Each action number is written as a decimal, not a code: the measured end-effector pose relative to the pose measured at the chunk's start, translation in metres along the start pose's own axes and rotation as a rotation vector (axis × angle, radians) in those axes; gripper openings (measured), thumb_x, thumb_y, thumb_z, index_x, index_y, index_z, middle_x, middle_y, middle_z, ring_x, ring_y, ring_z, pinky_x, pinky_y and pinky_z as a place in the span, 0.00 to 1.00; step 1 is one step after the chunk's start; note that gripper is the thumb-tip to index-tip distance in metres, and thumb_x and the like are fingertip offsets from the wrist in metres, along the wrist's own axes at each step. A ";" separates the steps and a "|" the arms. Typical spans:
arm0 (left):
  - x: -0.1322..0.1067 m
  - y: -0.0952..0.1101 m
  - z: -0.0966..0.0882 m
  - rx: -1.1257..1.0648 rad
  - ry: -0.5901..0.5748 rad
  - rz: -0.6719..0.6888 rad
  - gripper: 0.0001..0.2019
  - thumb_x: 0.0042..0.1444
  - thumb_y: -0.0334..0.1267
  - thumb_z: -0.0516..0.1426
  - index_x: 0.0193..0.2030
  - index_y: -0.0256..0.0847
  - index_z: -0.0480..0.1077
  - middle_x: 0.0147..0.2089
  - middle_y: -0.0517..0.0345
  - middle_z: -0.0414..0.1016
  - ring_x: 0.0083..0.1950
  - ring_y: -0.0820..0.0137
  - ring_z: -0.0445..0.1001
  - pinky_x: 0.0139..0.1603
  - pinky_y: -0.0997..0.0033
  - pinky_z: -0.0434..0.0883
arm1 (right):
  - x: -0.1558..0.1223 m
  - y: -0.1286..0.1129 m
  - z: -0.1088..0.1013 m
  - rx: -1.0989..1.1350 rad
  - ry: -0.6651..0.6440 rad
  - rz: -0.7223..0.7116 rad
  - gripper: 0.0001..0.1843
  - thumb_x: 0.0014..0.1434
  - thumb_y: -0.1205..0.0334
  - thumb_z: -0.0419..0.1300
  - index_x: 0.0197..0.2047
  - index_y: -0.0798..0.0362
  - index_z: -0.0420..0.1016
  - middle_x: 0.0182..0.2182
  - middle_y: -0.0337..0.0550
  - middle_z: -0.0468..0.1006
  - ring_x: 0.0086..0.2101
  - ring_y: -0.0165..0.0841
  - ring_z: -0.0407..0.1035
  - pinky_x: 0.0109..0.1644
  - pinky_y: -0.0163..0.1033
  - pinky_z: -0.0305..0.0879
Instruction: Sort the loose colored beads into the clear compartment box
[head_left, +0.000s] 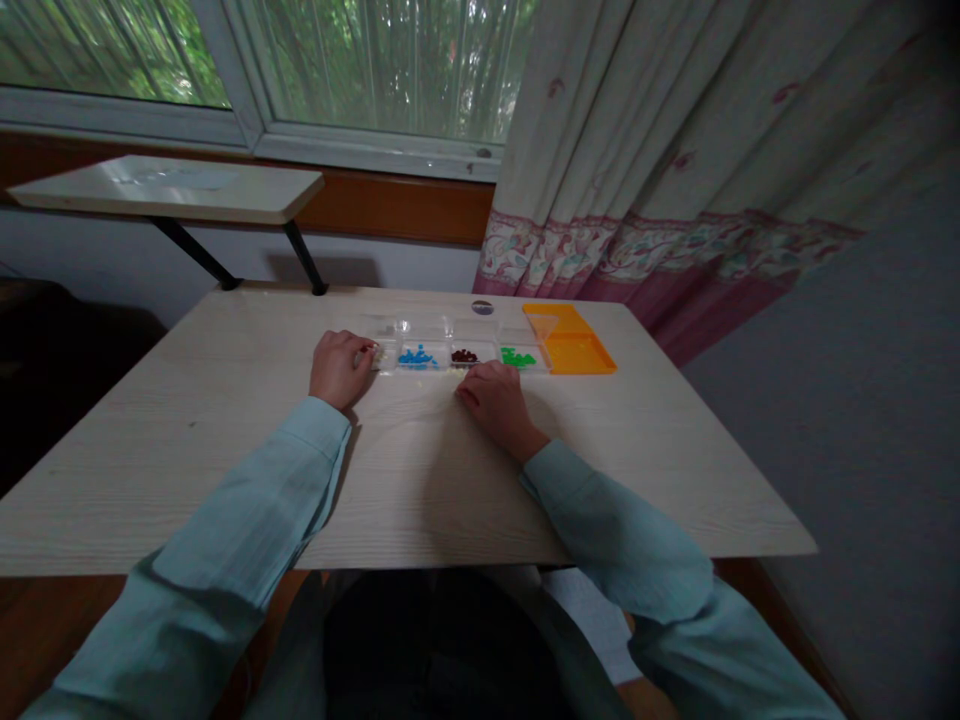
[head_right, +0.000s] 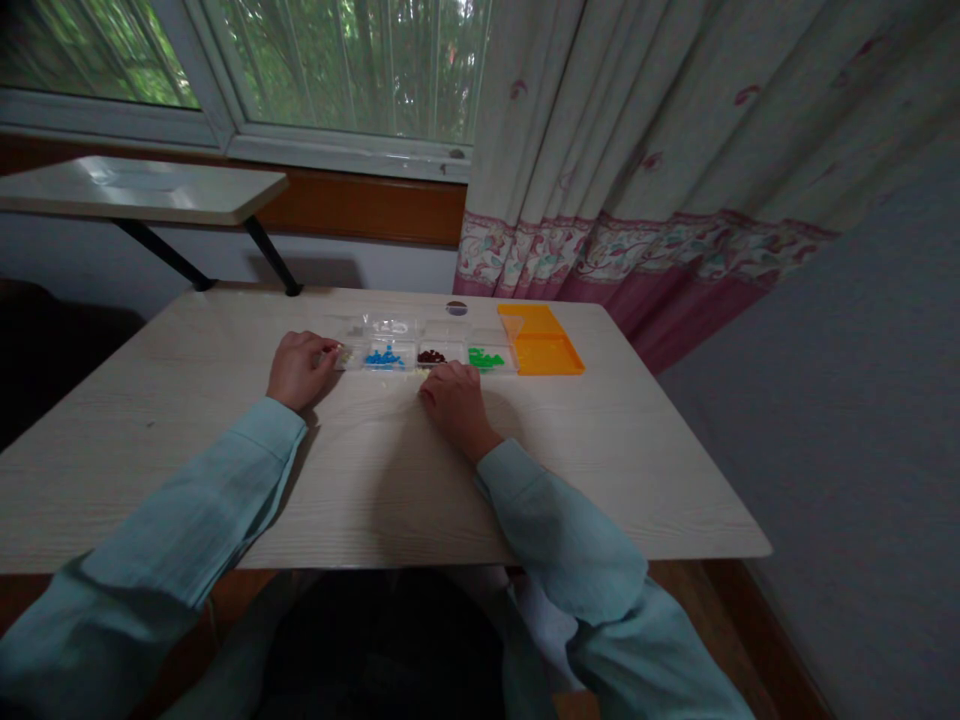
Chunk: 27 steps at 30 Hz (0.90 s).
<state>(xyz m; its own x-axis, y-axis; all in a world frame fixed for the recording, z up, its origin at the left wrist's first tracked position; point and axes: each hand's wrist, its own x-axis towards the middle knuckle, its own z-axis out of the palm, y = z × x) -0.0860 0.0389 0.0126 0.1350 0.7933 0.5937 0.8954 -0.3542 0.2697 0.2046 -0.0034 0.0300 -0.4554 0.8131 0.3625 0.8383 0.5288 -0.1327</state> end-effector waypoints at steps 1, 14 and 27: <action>0.000 0.000 0.000 0.001 0.001 0.000 0.14 0.60 0.42 0.51 0.41 0.41 0.77 0.37 0.51 0.75 0.41 0.61 0.68 0.47 0.57 0.64 | 0.000 0.000 0.000 0.000 0.000 -0.001 0.09 0.62 0.63 0.56 0.34 0.52 0.77 0.40 0.45 0.77 0.44 0.38 0.62 0.48 0.45 0.50; 0.000 0.004 -0.002 0.001 -0.040 0.003 0.15 0.60 0.39 0.50 0.44 0.41 0.78 0.37 0.49 0.75 0.41 0.60 0.68 0.47 0.56 0.64 | -0.001 0.003 0.002 0.019 0.051 -0.042 0.07 0.62 0.62 0.58 0.35 0.52 0.77 0.39 0.43 0.77 0.44 0.38 0.63 0.48 0.44 0.50; -0.011 0.077 0.002 -0.296 -0.217 0.392 0.13 0.64 0.40 0.50 0.48 0.43 0.75 0.39 0.51 0.74 0.44 0.65 0.69 0.47 0.61 0.66 | 0.001 0.000 0.008 0.111 0.184 -0.145 0.09 0.64 0.59 0.57 0.37 0.49 0.79 0.39 0.42 0.78 0.45 0.36 0.64 0.55 0.45 0.49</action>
<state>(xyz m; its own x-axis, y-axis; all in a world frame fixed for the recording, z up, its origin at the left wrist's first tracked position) -0.0181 0.0039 0.0253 0.5477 0.6464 0.5312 0.6063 -0.7442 0.2803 0.2023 -0.0006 0.0229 -0.4977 0.6741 0.5457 0.7254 0.6684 -0.1641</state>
